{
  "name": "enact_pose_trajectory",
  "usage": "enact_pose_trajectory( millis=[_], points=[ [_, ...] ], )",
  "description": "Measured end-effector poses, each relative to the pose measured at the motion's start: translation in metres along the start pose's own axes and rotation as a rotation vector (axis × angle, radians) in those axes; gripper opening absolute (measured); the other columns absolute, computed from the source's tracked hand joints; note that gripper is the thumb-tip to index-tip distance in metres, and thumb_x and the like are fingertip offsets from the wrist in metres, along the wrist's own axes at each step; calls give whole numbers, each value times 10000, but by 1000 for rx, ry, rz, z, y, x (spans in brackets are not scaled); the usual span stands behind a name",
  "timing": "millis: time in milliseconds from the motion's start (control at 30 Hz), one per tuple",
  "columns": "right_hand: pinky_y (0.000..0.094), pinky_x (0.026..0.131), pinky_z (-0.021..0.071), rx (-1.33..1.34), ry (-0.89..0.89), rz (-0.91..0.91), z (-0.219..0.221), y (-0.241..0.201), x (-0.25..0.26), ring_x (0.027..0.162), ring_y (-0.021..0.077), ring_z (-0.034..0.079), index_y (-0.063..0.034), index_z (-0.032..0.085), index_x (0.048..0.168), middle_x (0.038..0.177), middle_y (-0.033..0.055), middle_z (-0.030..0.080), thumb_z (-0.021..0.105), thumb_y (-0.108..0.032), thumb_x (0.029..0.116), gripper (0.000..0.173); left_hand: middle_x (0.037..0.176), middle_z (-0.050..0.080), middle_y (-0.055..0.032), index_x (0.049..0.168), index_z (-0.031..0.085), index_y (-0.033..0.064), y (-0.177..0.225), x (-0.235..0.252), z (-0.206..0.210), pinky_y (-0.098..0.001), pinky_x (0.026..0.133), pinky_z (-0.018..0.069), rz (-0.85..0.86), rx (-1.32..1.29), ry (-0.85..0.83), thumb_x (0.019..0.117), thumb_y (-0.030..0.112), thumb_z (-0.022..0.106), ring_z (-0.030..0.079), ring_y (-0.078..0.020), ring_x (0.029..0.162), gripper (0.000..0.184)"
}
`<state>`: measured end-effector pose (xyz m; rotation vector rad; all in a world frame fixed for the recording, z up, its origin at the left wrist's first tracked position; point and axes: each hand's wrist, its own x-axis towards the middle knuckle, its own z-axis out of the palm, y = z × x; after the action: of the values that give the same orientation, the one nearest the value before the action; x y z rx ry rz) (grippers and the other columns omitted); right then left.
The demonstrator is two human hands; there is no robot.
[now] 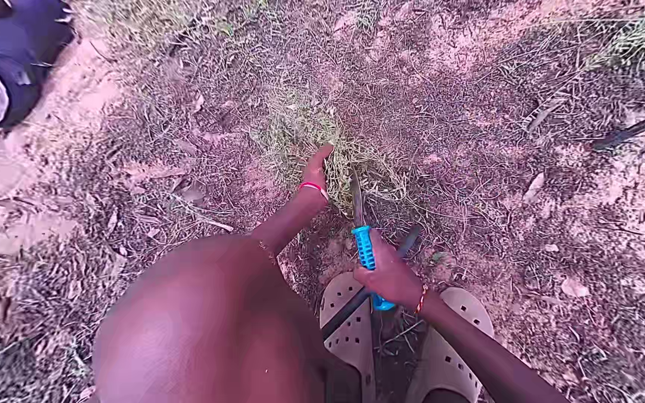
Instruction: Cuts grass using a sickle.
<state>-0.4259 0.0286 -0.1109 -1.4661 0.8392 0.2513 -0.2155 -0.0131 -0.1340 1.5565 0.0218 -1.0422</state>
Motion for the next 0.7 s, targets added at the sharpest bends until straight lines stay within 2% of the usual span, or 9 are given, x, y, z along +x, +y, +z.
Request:
enact_pose_trajectory(
  millis=[67, 167, 233, 300, 367, 433, 567, 633, 700],
  points=[
    [421, 846, 560, 17, -24, -17, 1, -1, -3, 953, 250, 673, 4, 311, 1514, 1124, 179, 621, 695, -198, 885, 764, 1058, 677, -57, 1242, 581, 112, 1, -2, 3, -389, 800, 582, 53, -106, 23, 1042, 337, 525, 672, -150, 949, 306],
    [393, 791, 573, 136, -51, -52, 4, 0, -6, 870, 218, 673, -1, 308, 1515, 1101, 167, 614, 697, -171, 871, 771, 1014, 661, -48, 1243, 560, 107, 4, -5, 7, -362, 770, 579, 127, -130, 63, 1047, 287, 505, 665, -133, 898, 272],
    [341, 656, 597, 304, -50, -82, 8, 4, -6, 703, 168, 663, -13, 301, 1509, 1009, 122, 599, 684, -141, 853, 770, 1036, 660, -72, 1281, 546, 91, 5, 2, 5, -389, 779, 582, 158, -119, 104, 1034, 287, 533, 668, -157, 913, 315],
    [311, 532, 589, 515, -30, -114, 11, 5, -8, 573, 139, 626, -26, 317, 1471, 893, 70, 579, 649, -103, 826, 730, 1126, 657, -113, 1375, 507, 54, 9, 7, 3, -415, 834, 582, 193, -25, 147, 1017, 293, 573, 665, -185, 981, 435],
    [288, 477, 571, 649, 45, -169, 10, 5, -11, 512, 117, 604, -23, 364, 1395, 810, 30, 580, 634, -90, 808, 649, 1165, 654, -137, 1370, 524, 15, 14, 12, 0, -415, 876, 565, 242, 155, 234, 994, 325, 626, 656, -194, 1020, 498],
    [264, 472, 569, 693, 202, -238, 7, 7, -14, 505, 95, 604, -1, 386, 1358, 791, 8, 584, 626, -85, 801, 612, 1282, 626, -186, 1447, 463, -14, 22, 17, -9, -448, 974, 536, 249, 310, 291, 966, 345, 668, 636, -238, 1134, 634],
    [271, 487, 581, 748, 641, -328, -28, 33, -13, 509, 107, 622, 9, 380, 1329, 710, -5, 591, 604, -60, 782, 595, 1251, 639, -183, 1421, 495, -10, 30, 27, -31, -457, 949, 536, 236, 390, 362, 977, 356, 644, 642, -240, 1101, 595],
    [266, 487, 578, 731, 855, -252, -57, 51, -17, 503, 111, 625, -9, 387, 1339, 693, 1, 586, 600, -45, 800, 582, 1302, 618, -191, 1482, 424, -1, 24, 34, -52, -461, 966, 536, 209, 398, 395, 967, 331, 659, 634, -252, 1143, 657],
    [280, 491, 578, 629, 1031, -121, -84, 75, -24, 526, 124, 631, -4, 382, 1429, 790, 49, 593, 638, -63, 833, 652, 1376, 572, -236, 1517, 367, -22, 15, 42, -74, -506, 1021, 510, 205, 432, 483, 938, 293, 708, 596, -311, 1233, 742]
  ],
)
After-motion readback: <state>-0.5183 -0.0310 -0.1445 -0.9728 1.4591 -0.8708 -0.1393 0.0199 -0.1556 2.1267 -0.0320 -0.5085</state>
